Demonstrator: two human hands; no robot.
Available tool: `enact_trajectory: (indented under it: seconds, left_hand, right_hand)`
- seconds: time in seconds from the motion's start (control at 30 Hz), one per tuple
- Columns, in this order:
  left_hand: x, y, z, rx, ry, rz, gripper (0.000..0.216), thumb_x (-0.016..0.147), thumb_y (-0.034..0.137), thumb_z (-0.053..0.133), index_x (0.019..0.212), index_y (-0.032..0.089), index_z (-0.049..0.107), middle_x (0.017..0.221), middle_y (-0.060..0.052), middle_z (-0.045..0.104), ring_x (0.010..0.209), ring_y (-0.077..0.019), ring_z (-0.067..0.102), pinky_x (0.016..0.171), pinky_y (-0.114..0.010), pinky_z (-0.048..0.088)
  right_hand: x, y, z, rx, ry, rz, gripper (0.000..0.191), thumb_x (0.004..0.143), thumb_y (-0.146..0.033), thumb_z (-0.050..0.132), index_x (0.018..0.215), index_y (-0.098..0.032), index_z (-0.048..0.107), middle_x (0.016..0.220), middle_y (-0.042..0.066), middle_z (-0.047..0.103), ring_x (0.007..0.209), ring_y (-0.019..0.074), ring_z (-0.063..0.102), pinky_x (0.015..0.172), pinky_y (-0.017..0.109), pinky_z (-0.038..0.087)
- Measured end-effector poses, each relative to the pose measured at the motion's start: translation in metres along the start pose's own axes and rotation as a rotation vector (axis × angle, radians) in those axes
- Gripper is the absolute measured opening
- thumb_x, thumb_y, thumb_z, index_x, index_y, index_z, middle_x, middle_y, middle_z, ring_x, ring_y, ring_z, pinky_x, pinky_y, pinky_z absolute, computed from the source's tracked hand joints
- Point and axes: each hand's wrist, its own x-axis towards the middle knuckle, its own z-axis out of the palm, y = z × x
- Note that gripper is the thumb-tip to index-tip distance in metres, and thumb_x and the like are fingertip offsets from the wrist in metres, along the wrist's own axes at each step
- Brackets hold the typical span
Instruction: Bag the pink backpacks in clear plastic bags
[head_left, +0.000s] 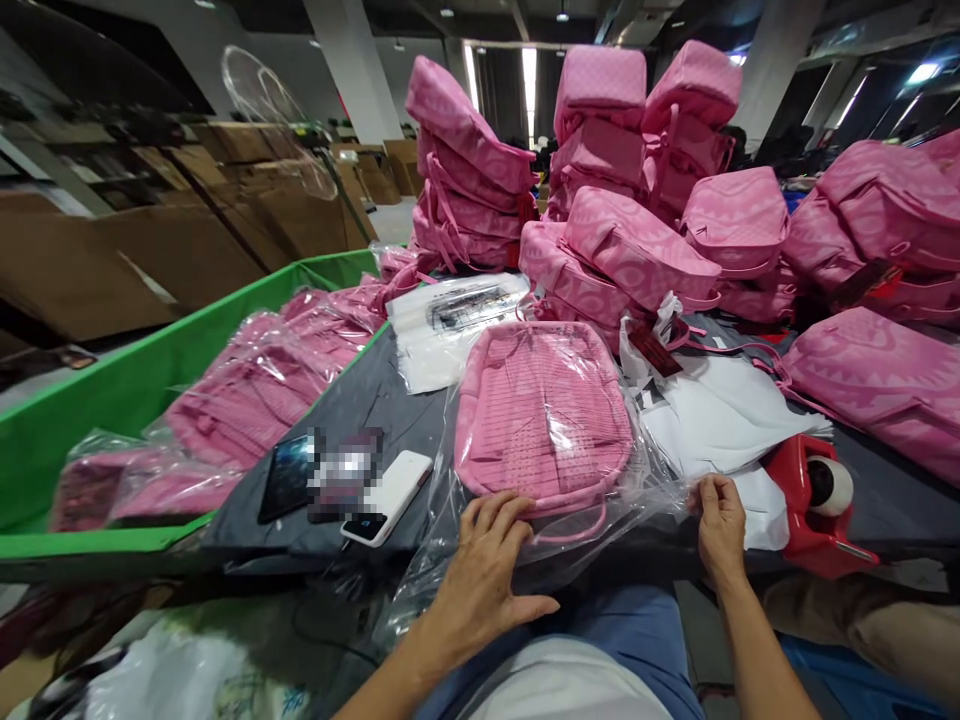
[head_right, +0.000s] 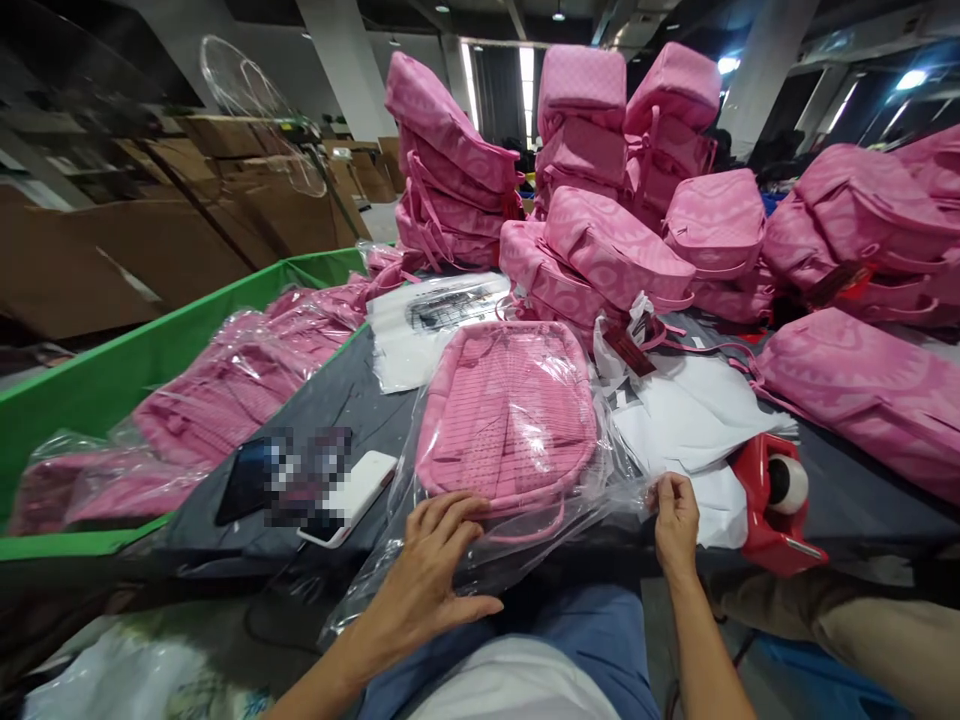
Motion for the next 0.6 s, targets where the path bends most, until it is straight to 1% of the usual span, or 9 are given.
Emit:
enact_trajectory:
  seconds: [0.07,0.13,0.2,0.23,0.3,0.37,0.4,0.47,0.6]
  left_hand:
    - [-0.006,0.006,0.006,0.025,-0.014,-0.028,0.058,0.068,0.064,0.085,0.099,0.021,0.063,0.131,-0.015,0.064,0.126,-0.0387,0.053,0.107,-0.057,0.036]
    - [-0.014,0.008,0.010,0.069,-0.006,-0.043,0.041,0.077,0.047,0.084,0.100,0.021,0.062,0.130,-0.013,0.065,0.124,-0.0362,0.056,0.107,-0.055,0.036]
    - [-0.027,0.003,0.005,0.100,-0.008,-0.048,0.031,0.082,0.036,0.080,0.104,0.022,0.063,0.127,-0.011,0.068,0.121,-0.0328,0.058,0.108,-0.053,0.035]
    - [-0.037,-0.004,0.000,0.102,-0.020,-0.037,0.034,0.083,0.037,0.080,0.109,0.023,0.063,0.125,-0.010,0.069,0.120,-0.0317,0.060,0.109,-0.052,0.034]
    - [-0.063,-0.022,-0.016,0.102,-0.073,-0.006,0.056,0.081,0.049,0.080,0.127,0.025,0.060,0.130,-0.009,0.069,0.122,-0.0315,0.059,0.113,-0.050,0.029]
    - [-0.096,-0.043,-0.031,0.136,-0.087,-0.026,0.078,0.080,0.057,0.078,0.145,0.025,0.050,0.138,-0.010,0.065,0.131,-0.0331,0.053,0.117,-0.048,0.024]
    - [-0.113,-0.052,-0.035,0.166,-0.070,-0.058,0.080,0.082,0.054,0.076,0.151,0.025,0.045,0.142,-0.010,0.063,0.136,-0.0334,0.050,0.119,-0.047,0.022]
    - [-0.143,-0.065,-0.035,0.204,-0.001,-0.118,0.070,0.090,0.040,0.068,0.154,0.027,0.043,0.144,-0.008,0.063,0.140,-0.0310,0.047,0.119,-0.045,0.024]
    - [-0.172,-0.069,-0.010,0.072,0.202,-0.221,0.046,0.096,0.020,0.056,0.137,0.038,0.062,0.133,-0.003,0.071,0.132,-0.0273,0.057,0.112,-0.044,0.036]
  right_hand:
    - [0.001,-0.002,0.003,0.010,-0.005,-0.012,0.057,0.075,-0.076,0.071,0.082,-0.023,0.052,0.065,-0.005,0.054,0.058,0.0129,0.047,0.055,0.028,0.037]
    - [0.003,-0.003,0.005,0.018,-0.003,-0.008,0.057,0.074,-0.076,0.072,0.081,-0.023,0.053,0.065,-0.005,0.052,0.057,0.0124,0.046,0.054,0.027,0.037]
    - [0.004,-0.004,0.006,0.020,0.003,0.016,0.059,0.071,-0.077,0.074,0.084,-0.022,0.056,0.064,-0.005,0.051,0.056,0.0122,0.044,0.053,0.027,0.035]
    - [0.004,-0.004,0.005,0.020,0.004,0.031,0.060,0.070,-0.077,0.074,0.087,-0.021,0.058,0.064,-0.005,0.051,0.056,0.0123,0.044,0.052,0.027,0.035]
    - [0.005,-0.003,0.004,0.019,0.003,0.049,0.062,0.069,-0.077,0.075,0.091,-0.021,0.060,0.063,-0.005,0.051,0.055,0.0124,0.043,0.051,0.028,0.034]
    - [0.004,-0.001,0.003,0.014,-0.001,0.049,0.061,0.070,-0.077,0.074,0.090,-0.021,0.058,0.063,-0.005,0.051,0.055,0.0125,0.044,0.051,0.028,0.035]
    - [0.004,0.000,0.002,0.012,0.000,0.046,0.061,0.070,-0.077,0.074,0.089,-0.022,0.057,0.063,-0.006,0.051,0.055,0.0124,0.044,0.051,0.027,0.035]
    - [0.003,0.002,0.002,0.004,0.010,0.038,0.060,0.072,-0.077,0.073,0.089,-0.023,0.055,0.064,-0.006,0.052,0.055,0.0121,0.044,0.052,0.027,0.035]
    - [0.004,0.003,0.000,-0.032,0.028,0.021,0.058,0.075,-0.077,0.070,0.090,-0.023,0.053,0.067,-0.005,0.053,0.057,0.0127,0.046,0.053,0.027,0.036]
